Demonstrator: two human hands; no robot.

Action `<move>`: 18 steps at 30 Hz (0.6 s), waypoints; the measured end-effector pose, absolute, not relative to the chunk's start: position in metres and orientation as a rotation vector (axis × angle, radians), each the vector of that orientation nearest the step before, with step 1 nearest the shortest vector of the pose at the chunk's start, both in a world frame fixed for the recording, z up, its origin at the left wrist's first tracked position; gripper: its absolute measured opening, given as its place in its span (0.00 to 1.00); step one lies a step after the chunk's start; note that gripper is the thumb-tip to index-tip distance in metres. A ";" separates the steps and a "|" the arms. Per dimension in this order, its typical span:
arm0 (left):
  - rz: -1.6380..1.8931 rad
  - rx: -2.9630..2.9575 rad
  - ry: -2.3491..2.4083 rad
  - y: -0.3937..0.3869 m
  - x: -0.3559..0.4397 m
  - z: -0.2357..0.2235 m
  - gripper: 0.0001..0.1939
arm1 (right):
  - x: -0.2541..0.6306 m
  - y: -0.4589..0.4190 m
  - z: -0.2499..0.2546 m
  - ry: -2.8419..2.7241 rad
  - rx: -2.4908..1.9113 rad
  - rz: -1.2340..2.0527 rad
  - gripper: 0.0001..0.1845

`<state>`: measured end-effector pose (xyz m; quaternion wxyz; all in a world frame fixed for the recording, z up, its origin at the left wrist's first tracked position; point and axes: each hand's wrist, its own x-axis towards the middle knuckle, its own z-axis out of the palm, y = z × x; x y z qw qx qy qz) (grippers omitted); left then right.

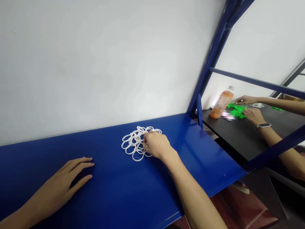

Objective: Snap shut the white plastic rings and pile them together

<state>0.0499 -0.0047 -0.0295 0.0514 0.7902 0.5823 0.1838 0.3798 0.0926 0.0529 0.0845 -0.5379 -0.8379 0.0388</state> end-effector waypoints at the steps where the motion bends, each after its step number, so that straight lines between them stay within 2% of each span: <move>1: 0.558 2.406 1.771 -0.005 0.050 -0.030 0.22 | 0.380 0.093 0.053 -2.503 -1.620 0.108 0.04; 14: 0.571 2.428 1.754 -0.005 0.051 -0.027 0.22 | 0.381 0.095 0.053 -2.427 -1.565 -0.030 0.10; 18: 0.560 2.426 1.751 -0.005 0.051 -0.025 0.22 | 0.381 0.099 0.048 -2.382 -1.539 -0.054 0.15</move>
